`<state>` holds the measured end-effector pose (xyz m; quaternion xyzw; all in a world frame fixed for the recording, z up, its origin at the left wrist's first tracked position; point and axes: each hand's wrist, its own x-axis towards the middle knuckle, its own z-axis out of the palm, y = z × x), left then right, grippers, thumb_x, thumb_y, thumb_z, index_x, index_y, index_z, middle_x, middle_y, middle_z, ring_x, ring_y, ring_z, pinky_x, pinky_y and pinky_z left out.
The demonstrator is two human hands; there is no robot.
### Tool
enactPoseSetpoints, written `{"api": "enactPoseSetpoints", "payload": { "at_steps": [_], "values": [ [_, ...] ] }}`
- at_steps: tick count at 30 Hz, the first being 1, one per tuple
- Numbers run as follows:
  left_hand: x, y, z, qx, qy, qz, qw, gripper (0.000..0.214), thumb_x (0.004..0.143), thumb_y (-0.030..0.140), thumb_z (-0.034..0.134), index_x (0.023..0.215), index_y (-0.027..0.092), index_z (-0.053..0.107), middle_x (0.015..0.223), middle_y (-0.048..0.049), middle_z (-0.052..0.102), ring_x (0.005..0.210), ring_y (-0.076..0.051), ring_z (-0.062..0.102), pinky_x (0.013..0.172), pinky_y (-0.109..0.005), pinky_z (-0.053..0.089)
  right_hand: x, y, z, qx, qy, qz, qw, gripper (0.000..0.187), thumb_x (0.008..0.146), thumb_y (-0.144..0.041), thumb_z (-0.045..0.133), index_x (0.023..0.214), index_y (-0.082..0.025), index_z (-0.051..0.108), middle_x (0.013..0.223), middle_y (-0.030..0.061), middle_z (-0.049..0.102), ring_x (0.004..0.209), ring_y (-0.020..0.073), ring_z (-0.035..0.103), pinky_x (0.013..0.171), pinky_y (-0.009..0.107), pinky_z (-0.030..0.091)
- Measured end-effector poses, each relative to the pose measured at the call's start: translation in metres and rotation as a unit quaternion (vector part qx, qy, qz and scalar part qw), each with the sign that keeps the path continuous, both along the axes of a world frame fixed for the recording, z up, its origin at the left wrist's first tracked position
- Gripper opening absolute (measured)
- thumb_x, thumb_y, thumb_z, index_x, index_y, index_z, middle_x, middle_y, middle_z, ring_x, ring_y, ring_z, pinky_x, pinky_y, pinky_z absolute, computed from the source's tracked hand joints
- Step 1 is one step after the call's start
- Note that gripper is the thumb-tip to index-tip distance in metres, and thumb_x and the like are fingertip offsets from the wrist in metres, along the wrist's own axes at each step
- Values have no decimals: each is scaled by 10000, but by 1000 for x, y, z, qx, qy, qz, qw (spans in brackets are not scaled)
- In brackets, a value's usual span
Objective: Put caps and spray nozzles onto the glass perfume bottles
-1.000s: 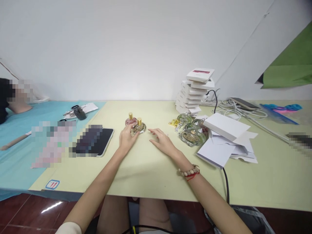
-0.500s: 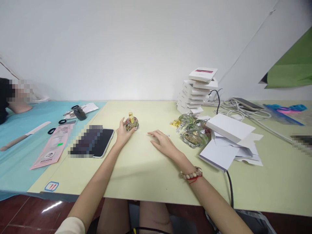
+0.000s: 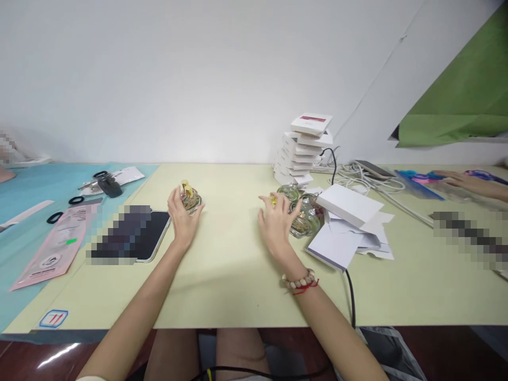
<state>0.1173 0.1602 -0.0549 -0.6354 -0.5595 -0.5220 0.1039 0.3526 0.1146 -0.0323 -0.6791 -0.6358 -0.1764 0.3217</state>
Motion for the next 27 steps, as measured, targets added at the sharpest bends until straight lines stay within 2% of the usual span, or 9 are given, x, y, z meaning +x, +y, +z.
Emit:
{"api": "enactPoseSetpoints", "payload": {
  "at_steps": [2,5,9,12,16,19,23,25,27],
  "values": [
    [9,-11,7,35,31,-45,998,676,753,320,581,1333,161,272,1295,-150,347,1242,-232,306,1032,-391,264,6,0,0,-16,-2,-56,998,367,762,-145,460,1125,-181,497,1198,134,395,1188,283,273,992,597,14],
    [19,-22,12,48,70,-100,991,533,790,240,521,1290,185,344,1266,-128,392,1227,-213,333,1032,-388,266,10,0,-6,-49,-24,-103,993,430,739,-129,462,1168,-135,460,1193,180,386,1184,325,249,949,625,89],
    [23,-26,14,46,92,-112,988,487,787,200,506,1260,200,389,1234,-106,430,1190,-203,371,1008,-383,294,5,-1,-9,-65,-39,-125,989,418,773,-65,378,1175,-137,466,1184,199,392,1153,326,288,910,582,211],
    [23,-26,14,41,90,-118,988,459,785,188,501,1236,196,414,1216,-101,436,1178,-196,378,1008,-379,299,4,0,-5,-69,-18,-115,991,469,769,-2,300,1177,-151,476,1187,198,383,1117,321,324,864,510,308],
    [24,-26,13,31,91,-127,987,414,787,176,490,1198,189,444,1184,-90,453,1147,-184,402,1003,-374,307,15,9,-7,-27,51,-20,998,564,699,29,331,1229,-137,431,1208,175,334,1122,286,310,892,431,344],
    [26,-28,11,16,98,-138,985,366,790,171,486,1156,189,476,1143,-77,476,1100,-173,424,984,-353,324,20,17,-14,2,96,64,993,546,698,-3,359,1229,-116,421,1147,157,361,1105,252,337,931,399,338],
    [32,-31,8,-15,108,-176,978,310,799,170,471,1106,195,499,1096,-64,493,1045,-157,442,949,-324,349,13,21,-18,-14,137,177,975,483,747,-47,364,1217,-144,420,1108,128,427,1087,207,401,959,355,333],
    [34,-32,7,-31,117,-199,972,298,804,172,462,1098,196,499,1088,-63,495,1034,-153,446,937,-321,355,7,22,-19,-18,152,227,962,509,751,-81,408,1252,-165,374,1177,116,419,1159,198,370,994,349,309],
    [35,-32,7,-43,124,-217,967,293,810,176,450,1099,192,497,1084,-70,496,1036,-159,449,932,-330,358,3,23,-22,-22,162,242,956,542,751,-125,461,1277,-181,342,1235,110,396,1203,206,337,1013,370,290]
  ]
}}
